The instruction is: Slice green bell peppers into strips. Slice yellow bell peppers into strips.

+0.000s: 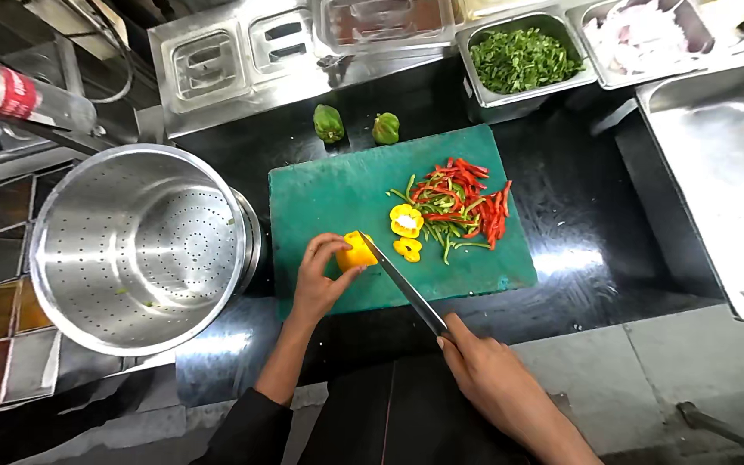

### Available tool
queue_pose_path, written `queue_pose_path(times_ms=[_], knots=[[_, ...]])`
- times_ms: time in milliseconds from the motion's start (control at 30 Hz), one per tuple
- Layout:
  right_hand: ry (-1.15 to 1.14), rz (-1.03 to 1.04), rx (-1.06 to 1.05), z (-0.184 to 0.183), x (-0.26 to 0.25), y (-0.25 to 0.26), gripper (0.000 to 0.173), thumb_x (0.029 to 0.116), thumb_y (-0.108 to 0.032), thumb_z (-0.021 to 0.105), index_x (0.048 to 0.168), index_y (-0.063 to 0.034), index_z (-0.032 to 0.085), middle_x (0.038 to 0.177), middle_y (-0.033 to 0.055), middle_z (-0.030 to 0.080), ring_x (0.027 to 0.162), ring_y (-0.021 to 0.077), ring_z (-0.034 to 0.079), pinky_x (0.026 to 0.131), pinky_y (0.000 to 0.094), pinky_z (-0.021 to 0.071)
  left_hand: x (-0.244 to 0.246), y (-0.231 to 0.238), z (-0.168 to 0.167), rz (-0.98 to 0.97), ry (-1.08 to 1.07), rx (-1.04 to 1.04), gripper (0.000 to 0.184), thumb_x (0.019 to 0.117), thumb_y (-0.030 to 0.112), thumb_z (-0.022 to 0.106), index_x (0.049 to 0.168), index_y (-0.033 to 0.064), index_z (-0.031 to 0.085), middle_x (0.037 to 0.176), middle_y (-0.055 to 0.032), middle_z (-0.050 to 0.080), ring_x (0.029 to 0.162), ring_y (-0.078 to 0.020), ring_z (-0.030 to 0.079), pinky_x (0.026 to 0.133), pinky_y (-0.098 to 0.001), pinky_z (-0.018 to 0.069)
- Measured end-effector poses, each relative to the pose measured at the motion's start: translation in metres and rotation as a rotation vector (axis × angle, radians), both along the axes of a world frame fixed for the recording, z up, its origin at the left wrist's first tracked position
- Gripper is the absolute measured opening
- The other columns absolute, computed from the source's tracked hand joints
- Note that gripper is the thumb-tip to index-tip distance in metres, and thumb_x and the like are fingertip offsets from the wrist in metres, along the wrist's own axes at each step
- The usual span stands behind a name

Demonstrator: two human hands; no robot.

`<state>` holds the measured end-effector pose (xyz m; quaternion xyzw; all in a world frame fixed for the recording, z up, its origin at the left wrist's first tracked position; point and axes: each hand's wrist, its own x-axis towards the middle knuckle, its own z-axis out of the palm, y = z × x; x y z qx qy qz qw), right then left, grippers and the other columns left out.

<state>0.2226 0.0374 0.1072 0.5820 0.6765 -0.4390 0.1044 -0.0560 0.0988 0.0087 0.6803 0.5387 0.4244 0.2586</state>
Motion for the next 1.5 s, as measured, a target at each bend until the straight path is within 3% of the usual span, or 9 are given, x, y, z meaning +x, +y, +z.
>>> queue_pose_path(times_ms=[133,233,567,700,1033,1367,1500], knots=[[-0.052,0.027,0.182,0.003,0.014,-0.026,0.028,0.1076,-0.027,0.045,0.122,-0.0074,0.059,0.074,0.0179,0.067,0.069,0.0425,0.07,0.057,0.0553,0.0545,0.004,-0.014,-0.01,-0.07,0.115,0.119,0.026,0.0848,0.027,0.083,0.102,0.0147,0.069,0.12,-0.0047,0.06,0.121,-0.0127,0.056,0.103,-0.0275,0.0494],[-0.142,0.06,0.094,0.019,0.022,-0.034,0.029,0.1082,-0.025,0.044,0.125,-0.0069,0.059,0.081,0.0219,0.069,0.075,0.0465,0.071,0.061,0.0584,0.0547,0.011,-0.024,-0.015,-0.072,0.091,0.094,0.017,0.0857,0.026,0.082,0.097,0.0183,0.072,0.118,-0.0022,0.059,0.122,-0.0136,0.053,0.106,-0.0277,0.0457],[-0.345,0.15,0.105,0.036,0.013,-0.031,0.026,0.1081,-0.022,0.044,0.125,-0.0083,0.058,0.081,0.0203,0.07,0.072,0.044,0.071,0.056,0.0541,0.0543,0.013,-0.026,-0.02,-0.071,0.074,0.108,0.016,0.0877,0.025,0.081,0.098,0.0163,0.073,0.119,-0.005,0.058,0.122,-0.013,0.053,0.107,-0.0254,0.044],[-0.385,0.156,0.04,0.041,0.004,-0.028,0.026,0.1083,-0.019,0.044,0.129,-0.0074,0.056,0.085,0.0219,0.07,0.076,0.0451,0.072,0.059,0.0542,0.0553,0.014,-0.025,-0.021,-0.08,0.065,0.117,0.015,0.0871,0.024,0.081,0.096,0.0156,0.073,0.119,-0.005,0.059,0.124,-0.0149,0.052,0.108,-0.0266,0.0428],[-0.388,0.096,-0.019,0.054,0.002,-0.037,0.027,0.1087,-0.019,0.043,0.129,-0.0052,0.055,0.085,0.0222,0.07,0.074,0.0454,0.071,0.059,0.0549,0.0552,0.03,-0.032,-0.022,-0.019,0.087,0.128,0.011,0.086,0.023,0.081,0.093,0.0182,0.074,0.113,-0.0038,0.059,0.119,-0.017,0.051,0.106,-0.027,0.0402],[-0.424,0.131,0.07,0.049,0.003,-0.034,0.023,0.1067,-0.018,0.047,0.123,-0.0071,0.058,0.077,0.0192,0.069,0.068,0.042,0.071,0.054,0.0518,0.0543,0.031,-0.031,-0.02,-0.038,0.091,0.1,0.011,0.0844,0.02,0.082,0.092,0.0183,0.074,0.114,-0.0026,0.06,0.12,-0.0171,0.051,0.106,-0.0284,0.0406],[-0.462,0.157,-0.171,0.036,-0.005,-0.016,0.029,0.1105,-0.02,0.039,0.135,-0.009,0.05,0.093,0.0218,0.07,0.088,0.0446,0.072,0.07,0.0545,0.0565,0.035,-0.032,-0.021,-0.039,0.105,0.118,0.009,0.084,0.019,0.081,0.09,0.0171,0.074,0.112,-0.003,0.061,0.12,-0.0179,0.051,0.107,-0.0282,0.0398]])
